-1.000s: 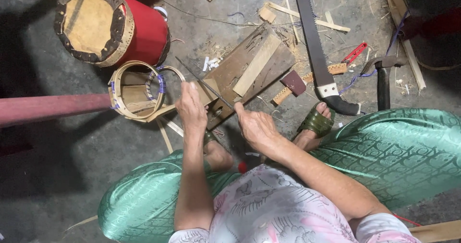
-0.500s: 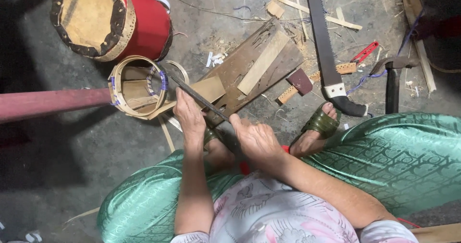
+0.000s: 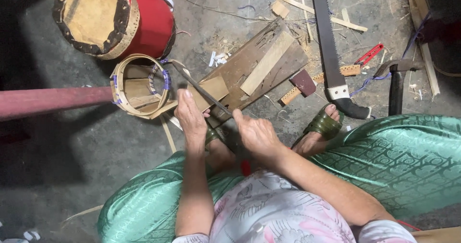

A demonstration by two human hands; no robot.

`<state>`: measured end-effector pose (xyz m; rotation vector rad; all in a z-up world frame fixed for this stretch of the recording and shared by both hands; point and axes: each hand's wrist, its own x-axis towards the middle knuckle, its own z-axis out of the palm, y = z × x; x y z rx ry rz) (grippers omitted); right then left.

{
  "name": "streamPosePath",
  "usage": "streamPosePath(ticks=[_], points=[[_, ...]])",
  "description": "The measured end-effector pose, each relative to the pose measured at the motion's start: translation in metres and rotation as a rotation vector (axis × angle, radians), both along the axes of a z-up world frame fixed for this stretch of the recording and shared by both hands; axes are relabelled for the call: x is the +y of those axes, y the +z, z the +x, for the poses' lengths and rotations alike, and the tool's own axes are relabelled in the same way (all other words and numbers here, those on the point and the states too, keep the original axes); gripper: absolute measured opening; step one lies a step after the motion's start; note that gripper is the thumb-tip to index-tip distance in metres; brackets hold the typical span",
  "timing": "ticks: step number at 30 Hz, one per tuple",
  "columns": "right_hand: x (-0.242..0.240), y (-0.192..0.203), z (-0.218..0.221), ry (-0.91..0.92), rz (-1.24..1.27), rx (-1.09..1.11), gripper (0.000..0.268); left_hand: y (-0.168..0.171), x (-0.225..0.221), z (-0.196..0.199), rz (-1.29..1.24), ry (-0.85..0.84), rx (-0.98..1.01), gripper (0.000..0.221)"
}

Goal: Sanding, trimming, and assembling a small wooden structure using hand tools.

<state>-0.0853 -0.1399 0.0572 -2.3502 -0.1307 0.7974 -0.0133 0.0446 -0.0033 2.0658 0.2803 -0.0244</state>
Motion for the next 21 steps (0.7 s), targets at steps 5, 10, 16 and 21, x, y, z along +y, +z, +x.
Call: streamPosePath(ticks=[5, 10, 16, 21], points=[[0.004, 0.016, 0.000, 0.045, -0.062, 0.023, 0.017, 0.001, -0.003, 0.002, 0.011, -0.011, -0.013, 0.039], [0.003, -0.008, -0.002, 0.021, -0.055, 0.045, 0.019, -0.002, 0.001, 0.000, 0.012, -0.013, -0.002, 0.040], [0.003, -0.013, -0.002, 0.019, -0.057, -0.074, 0.022, -0.003, 0.002, 0.001, 0.040, -0.024, -0.023, 0.043], [0.007, -0.007, -0.010, 0.032, -0.127, -0.127, 0.018, -0.003, 0.004, 0.001, 0.034, -0.026, -0.014, 0.043]])
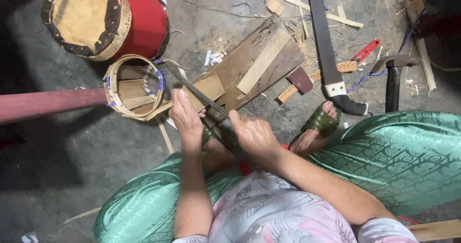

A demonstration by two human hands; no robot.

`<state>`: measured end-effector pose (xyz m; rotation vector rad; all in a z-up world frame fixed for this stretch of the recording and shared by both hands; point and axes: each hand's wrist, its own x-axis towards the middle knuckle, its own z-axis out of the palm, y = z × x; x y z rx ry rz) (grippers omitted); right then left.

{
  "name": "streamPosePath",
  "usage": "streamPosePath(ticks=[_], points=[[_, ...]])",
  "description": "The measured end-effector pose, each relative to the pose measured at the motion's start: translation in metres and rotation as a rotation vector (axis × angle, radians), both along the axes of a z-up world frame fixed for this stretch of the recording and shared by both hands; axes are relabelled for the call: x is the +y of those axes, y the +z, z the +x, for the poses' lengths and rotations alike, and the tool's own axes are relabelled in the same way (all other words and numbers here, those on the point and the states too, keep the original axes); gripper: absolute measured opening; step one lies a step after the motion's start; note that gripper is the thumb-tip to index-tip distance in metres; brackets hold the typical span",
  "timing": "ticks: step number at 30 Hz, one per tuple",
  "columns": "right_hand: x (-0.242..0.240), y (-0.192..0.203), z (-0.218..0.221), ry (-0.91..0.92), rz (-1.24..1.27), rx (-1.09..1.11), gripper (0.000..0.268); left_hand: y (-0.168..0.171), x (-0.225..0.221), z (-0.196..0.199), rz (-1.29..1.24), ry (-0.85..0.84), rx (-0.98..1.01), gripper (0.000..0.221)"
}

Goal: Sanding, trimming, and assembling a small wooden structure using hand tools.

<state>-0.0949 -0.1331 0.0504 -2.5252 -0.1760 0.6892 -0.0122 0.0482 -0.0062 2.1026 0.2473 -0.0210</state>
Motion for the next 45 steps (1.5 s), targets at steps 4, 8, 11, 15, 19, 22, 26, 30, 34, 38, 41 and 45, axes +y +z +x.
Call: streamPosePath(ticks=[4, 8, 11, 15, 19, 22, 26, 30, 34, 38, 41, 45], points=[[-0.002, -0.027, 0.008, -0.062, 0.061, 0.088, 0.021, 0.006, -0.004, 0.002, 0.007, 0.000, 0.005, 0.040], [-0.001, -0.015, 0.005, -0.037, 0.019, 0.082, 0.018, 0.010, -0.004, 0.003, 0.026, 0.011, 0.018, 0.040], [0.003, -0.022, 0.004, -0.007, 0.001, 0.062, 0.018, 0.020, -0.007, 0.004, 0.017, 0.001, 0.048, 0.039], [-0.001, -0.031, 0.008, -0.034, -0.002, 0.074, 0.018, 0.019, -0.006, 0.005, 0.020, -0.041, 0.099, 0.034], [-0.004, -0.010, 0.005, -0.008, 0.035, 0.115, 0.017, 0.036, -0.009, 0.007, 0.006, -0.031, 0.086, 0.035], [-0.011, -0.010, 0.007, -0.101, 0.036, 0.158, 0.018, 0.034, -0.010, 0.005, -0.052, -0.033, 0.113, 0.033], [-0.015, -0.002, 0.002, -0.071, -0.005, 0.093, 0.017, 0.013, -0.002, 0.008, -0.060, -0.059, 0.069, 0.029], [-0.036, 0.059, 0.010, -0.092, 0.030, 0.102, 0.019, 0.012, 0.003, 0.014, -0.043, -0.095, 0.047, 0.030], [-0.033, 0.003, -0.001, -0.153, -0.027, 0.035, 0.018, 0.032, -0.020, 0.013, -0.046, -0.150, 0.027, 0.029], [-0.033, 0.011, -0.007, -0.128, -0.017, 0.009, 0.017, 0.079, -0.040, 0.012, -0.034, -0.105, 0.046, 0.029], [-0.040, -0.005, -0.007, -0.172, -0.012, -0.018, 0.016, 0.103, -0.053, 0.006, -0.025, -0.116, 0.088, 0.029], [-0.039, -0.006, -0.009, -0.187, -0.073, -0.081, 0.017, 0.119, -0.054, 0.012, -0.010, -0.130, 0.054, 0.029]])
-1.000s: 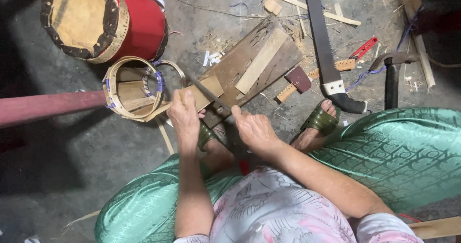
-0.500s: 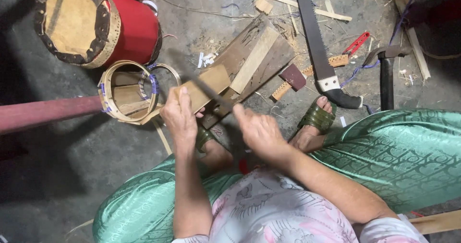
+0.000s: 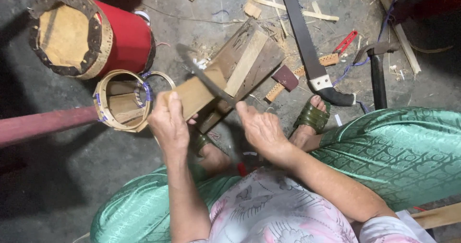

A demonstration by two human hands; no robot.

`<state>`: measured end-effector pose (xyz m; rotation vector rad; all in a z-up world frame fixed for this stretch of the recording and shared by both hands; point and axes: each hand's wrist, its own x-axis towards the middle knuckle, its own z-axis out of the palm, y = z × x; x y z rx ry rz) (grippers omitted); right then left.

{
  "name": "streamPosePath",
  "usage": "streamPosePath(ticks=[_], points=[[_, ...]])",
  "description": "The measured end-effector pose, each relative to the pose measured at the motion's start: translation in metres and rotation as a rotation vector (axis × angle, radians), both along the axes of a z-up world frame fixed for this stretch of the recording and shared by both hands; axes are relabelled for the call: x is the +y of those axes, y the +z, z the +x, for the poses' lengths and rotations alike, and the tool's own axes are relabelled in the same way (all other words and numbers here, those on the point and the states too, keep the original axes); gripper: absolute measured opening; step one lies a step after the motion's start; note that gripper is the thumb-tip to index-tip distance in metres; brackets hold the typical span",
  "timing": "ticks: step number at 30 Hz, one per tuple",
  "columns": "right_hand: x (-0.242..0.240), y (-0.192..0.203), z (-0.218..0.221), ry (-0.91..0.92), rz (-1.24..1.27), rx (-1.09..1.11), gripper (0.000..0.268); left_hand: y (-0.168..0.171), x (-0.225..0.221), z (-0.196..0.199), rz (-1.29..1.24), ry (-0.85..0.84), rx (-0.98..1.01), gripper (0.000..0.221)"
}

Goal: Sanding, trimming, and assembling a small wooden structure using hand tools.

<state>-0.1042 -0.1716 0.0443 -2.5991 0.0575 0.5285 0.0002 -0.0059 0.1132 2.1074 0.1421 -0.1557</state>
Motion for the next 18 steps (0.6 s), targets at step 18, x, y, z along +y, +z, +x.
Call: streamPosePath(ticks=[18], points=[[-0.032, 0.023, 0.010, -0.222, 0.187, 0.231, 0.016, -0.045, 0.030, -0.012, 0.274, -0.144, 0.018, 0.036]])
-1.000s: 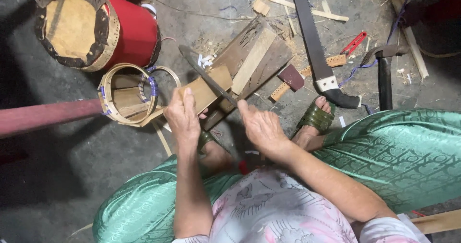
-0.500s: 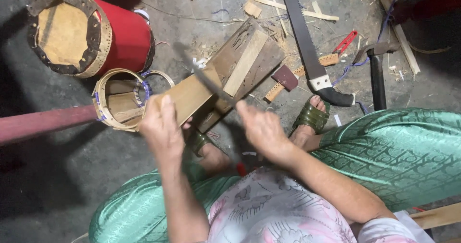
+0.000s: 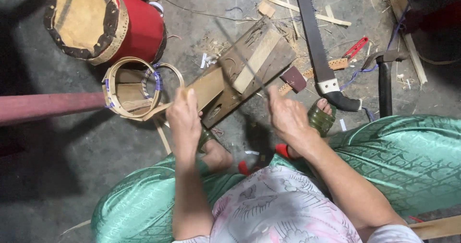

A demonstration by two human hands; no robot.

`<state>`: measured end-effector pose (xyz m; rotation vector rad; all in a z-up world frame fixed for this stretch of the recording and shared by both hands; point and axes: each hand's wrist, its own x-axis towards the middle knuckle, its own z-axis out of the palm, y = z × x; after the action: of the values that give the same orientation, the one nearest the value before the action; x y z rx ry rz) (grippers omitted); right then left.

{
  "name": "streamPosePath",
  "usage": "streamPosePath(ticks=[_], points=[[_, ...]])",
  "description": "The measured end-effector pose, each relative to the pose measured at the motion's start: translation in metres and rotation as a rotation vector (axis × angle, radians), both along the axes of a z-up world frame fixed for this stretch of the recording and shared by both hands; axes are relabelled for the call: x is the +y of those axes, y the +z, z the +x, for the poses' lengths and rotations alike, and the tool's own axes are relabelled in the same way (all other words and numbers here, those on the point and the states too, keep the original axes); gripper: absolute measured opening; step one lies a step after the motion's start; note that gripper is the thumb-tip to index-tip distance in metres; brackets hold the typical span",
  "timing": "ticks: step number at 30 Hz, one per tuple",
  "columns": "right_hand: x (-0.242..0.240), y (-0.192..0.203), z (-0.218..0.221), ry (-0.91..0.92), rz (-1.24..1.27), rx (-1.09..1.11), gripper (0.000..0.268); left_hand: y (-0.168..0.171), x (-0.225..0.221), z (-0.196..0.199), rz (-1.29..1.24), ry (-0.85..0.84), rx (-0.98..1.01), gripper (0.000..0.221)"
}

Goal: Sanding, trimming, and assembling a small wooden structure using hand tools.

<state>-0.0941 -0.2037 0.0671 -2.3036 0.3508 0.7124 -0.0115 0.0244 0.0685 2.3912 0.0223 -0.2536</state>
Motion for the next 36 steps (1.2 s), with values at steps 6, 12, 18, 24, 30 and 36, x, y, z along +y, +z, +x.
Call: streamPosePath(ticks=[6, 12, 18, 24, 30, 36], points=[[0.033, -0.076, -0.036, 0.172, 0.055, -0.030, 0.016, -0.046, 0.001, -0.004, 0.255, 0.032, -0.051, 0.036], [0.043, -0.079, -0.022, 0.223, 0.003, -0.053, 0.019, -0.049, 0.004, 0.008, 0.127, 0.120, 0.026, 0.021], [0.064, -0.052, 0.026, 0.297, -0.106, -0.165, 0.017, -0.051, -0.002, 0.035, 0.068, 0.091, 0.037, 0.026], [0.065, -0.051, 0.027, 0.300, -0.046, -0.127, 0.017, -0.049, 0.005, 0.047, 0.008, 0.146, 0.138, 0.030], [0.064, -0.110, 0.012, 0.190, 0.101, -0.053, 0.018, -0.044, 0.006, 0.050, -0.006, 0.185, 0.176, 0.037], [0.052, -0.050, 0.038, 0.174, 0.140, -0.072, 0.027, -0.016, -0.010, 0.051, -0.022, 0.250, 0.218, 0.033]])
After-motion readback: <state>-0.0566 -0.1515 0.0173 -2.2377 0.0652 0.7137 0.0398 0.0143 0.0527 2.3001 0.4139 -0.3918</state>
